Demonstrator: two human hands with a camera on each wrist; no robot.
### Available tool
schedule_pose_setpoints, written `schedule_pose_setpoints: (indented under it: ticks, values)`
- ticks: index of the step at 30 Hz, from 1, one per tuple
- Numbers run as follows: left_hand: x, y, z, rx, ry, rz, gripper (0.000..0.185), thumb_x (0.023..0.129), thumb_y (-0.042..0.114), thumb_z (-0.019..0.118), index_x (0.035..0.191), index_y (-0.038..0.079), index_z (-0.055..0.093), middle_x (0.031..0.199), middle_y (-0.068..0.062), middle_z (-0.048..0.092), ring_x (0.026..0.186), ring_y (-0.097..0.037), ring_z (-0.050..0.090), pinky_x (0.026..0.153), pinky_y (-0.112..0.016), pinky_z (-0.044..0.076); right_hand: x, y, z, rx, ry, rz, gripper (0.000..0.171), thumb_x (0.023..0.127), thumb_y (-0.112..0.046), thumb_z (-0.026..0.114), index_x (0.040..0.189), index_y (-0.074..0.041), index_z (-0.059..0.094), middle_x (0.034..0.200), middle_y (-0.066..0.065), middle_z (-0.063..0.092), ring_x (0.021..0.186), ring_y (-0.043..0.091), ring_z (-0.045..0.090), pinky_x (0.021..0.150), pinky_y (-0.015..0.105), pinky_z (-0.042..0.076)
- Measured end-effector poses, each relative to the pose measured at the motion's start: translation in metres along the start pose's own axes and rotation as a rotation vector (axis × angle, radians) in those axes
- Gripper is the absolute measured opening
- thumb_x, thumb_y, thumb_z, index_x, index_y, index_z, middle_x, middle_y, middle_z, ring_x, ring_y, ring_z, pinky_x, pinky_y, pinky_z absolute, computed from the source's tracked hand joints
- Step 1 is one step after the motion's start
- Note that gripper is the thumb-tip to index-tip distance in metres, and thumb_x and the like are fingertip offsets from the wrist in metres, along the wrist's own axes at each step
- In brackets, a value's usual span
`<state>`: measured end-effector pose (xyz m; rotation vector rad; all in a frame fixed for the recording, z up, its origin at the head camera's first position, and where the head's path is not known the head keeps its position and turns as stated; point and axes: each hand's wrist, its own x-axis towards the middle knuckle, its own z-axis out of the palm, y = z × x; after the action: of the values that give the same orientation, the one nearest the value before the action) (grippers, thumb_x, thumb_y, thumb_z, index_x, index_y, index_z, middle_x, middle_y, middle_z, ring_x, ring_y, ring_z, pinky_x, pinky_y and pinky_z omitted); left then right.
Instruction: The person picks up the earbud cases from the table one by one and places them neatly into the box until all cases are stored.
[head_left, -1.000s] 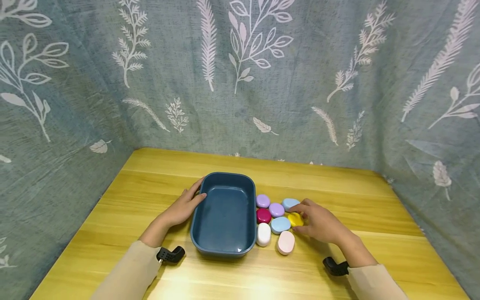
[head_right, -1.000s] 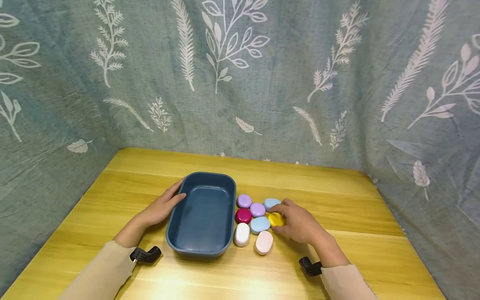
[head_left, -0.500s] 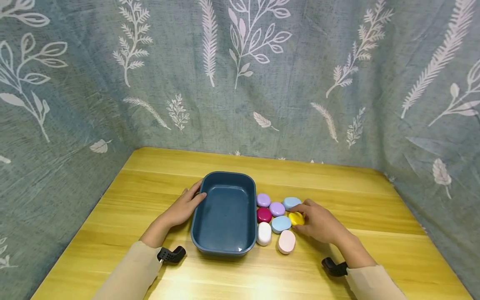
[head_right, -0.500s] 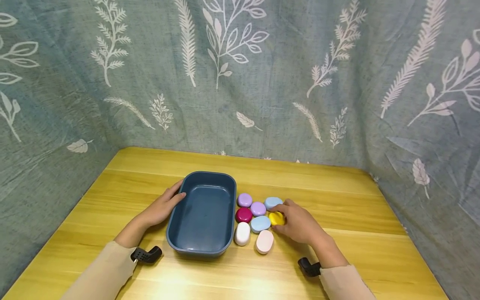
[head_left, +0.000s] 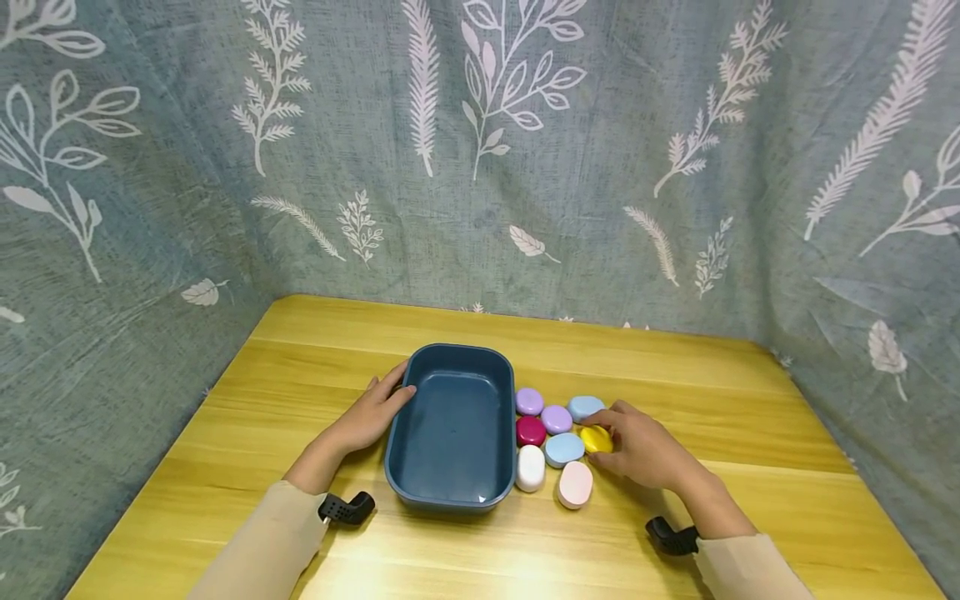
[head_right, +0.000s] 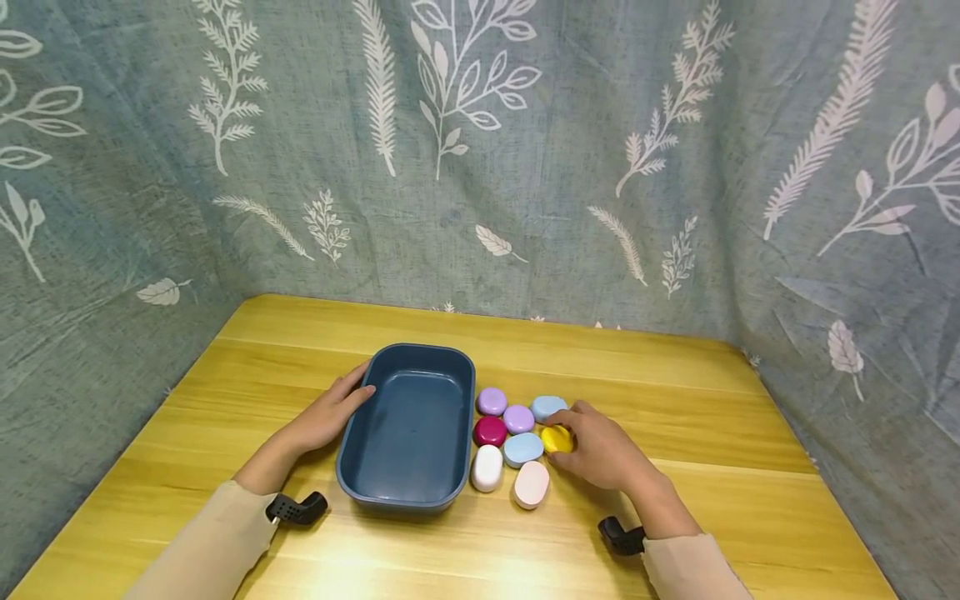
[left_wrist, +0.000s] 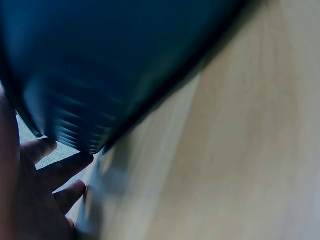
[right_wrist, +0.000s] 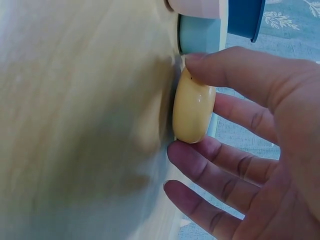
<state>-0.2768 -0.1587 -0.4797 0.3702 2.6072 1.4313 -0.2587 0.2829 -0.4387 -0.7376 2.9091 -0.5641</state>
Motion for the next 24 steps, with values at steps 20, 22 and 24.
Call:
schedule_pose_setpoints:
  ticks: [20,22,24]
  values:
    - [0.017,-0.005,-0.011,0.002,-0.024,-0.014,0.064,0.111,0.048,0.038,0.168,0.026,0.018,0.173,-0.011,0.021,0.158,-0.049,-0.010,0.124,-0.074,0.000,0.011,-0.005,-0.012,0.053,0.026,0.064,0.046,0.090,-0.030,0.081,0.130,-0.011,0.069,0.112,0.004,0.062,0.096,0.020,0.060,0.076,0.032,0.052]
    - [0.020,-0.005,-0.013,0.002,-0.029,-0.014,0.064,0.111,0.048,0.038,0.168,0.027,0.018,0.173,-0.011,0.021,0.158,-0.050,-0.010,0.123,-0.075,0.001,0.012,-0.006,-0.013,0.052,0.029,0.070,0.048,0.091,-0.032,0.081,0.131,-0.008,0.068,0.113,0.004,0.062,0.096,0.020,0.061,0.077,0.034,0.053]
    - [0.023,-0.006,-0.014,0.003,-0.032,-0.010,0.063,0.111,0.046,0.038,0.168,0.026,0.018,0.173,-0.011,0.022,0.158,-0.049,-0.010,0.123,-0.075,0.001,0.014,-0.008,-0.014,0.054,0.031,0.077,0.049,0.091,-0.033,0.081,0.131,-0.007,0.068,0.114,0.005,0.062,0.097,0.020,0.061,0.078,0.034,0.053]
